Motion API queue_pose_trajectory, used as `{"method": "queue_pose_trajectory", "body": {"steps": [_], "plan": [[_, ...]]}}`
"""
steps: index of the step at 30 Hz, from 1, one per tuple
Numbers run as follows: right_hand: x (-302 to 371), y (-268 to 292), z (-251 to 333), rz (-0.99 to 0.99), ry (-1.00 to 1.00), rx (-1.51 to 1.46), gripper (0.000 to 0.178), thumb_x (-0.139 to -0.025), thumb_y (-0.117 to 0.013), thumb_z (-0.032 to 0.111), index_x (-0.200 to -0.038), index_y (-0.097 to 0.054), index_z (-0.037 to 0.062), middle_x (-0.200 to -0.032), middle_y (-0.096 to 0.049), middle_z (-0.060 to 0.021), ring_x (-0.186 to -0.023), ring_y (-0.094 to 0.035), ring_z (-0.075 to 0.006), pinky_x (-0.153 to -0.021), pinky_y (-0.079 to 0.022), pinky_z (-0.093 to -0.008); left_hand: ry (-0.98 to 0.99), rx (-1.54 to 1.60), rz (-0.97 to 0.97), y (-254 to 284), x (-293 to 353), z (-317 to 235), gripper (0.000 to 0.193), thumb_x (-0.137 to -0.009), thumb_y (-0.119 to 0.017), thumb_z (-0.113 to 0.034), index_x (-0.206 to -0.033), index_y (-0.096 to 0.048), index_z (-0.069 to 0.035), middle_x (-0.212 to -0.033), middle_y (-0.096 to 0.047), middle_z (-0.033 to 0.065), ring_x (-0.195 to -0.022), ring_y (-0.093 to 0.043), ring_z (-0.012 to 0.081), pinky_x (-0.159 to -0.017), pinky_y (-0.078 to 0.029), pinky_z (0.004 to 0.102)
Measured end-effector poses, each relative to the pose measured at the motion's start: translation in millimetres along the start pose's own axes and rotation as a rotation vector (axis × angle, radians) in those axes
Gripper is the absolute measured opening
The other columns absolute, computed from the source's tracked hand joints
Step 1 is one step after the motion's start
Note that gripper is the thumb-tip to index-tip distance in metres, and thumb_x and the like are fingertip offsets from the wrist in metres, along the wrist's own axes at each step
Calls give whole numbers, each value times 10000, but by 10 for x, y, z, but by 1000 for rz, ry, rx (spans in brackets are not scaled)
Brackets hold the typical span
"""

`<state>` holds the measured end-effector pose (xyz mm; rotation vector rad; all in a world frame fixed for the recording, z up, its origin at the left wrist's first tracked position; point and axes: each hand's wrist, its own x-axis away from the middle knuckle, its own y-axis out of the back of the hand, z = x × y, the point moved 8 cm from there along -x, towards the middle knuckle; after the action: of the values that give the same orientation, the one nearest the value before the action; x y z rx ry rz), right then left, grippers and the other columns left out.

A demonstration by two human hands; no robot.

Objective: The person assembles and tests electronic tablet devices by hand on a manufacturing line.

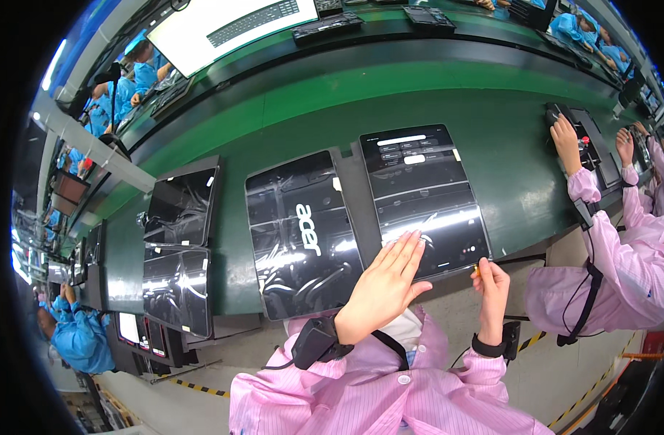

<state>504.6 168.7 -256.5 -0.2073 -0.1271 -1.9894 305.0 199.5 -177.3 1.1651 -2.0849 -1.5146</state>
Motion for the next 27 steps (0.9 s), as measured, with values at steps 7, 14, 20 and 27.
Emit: {"method": "queue_pose_trajectory", "body": {"steps": [7,14,20,27], "plan": [[360,121,-544,14,80,-194,258,-927,-521,250,-780,-592,50,-639,-516,22,-555,-438,-39,-503,-313,-179,3,31,-29,33,44,83,588,-907,-492,-344,-1330,-353,41,-1413,-316,206,-1340,-266,309,-1073,-259,428],[915,-823,-466,449,-122,-139,310,-948,-395,103,-1255,-398,68,-693,-512,-19,-588,-455,-76,-539,-334,-179,138,10,-128,745,523,513,506,-909,-488,-217,-1353,-355,-15,-1429,-313,163,-1344,-251,324,-1084,-203,469],[1119,-1586,-488,782,-176,-58,289,-934,-377,147,-997,-601,-24,-600,-339,50,-542,-317,-52,-506,-273,-207,204,-156,-126,654,986,809,521,-902,-493,-270,-1353,-371,-42,-1424,-331,143,-1322,-304,284,-1072,-213,455],[1103,-1787,-264,648,-104,-92,395,-969,-439,291,-859,-640,-30,-535,-320,92,-482,-253,-6,-450,-182,-201,172,-133,-212,659,1008,795,522,-894,-515,-284,-1336,-393,-34,-1407,-359,142,-1308,-329,276,-1059,-249,437]]}}
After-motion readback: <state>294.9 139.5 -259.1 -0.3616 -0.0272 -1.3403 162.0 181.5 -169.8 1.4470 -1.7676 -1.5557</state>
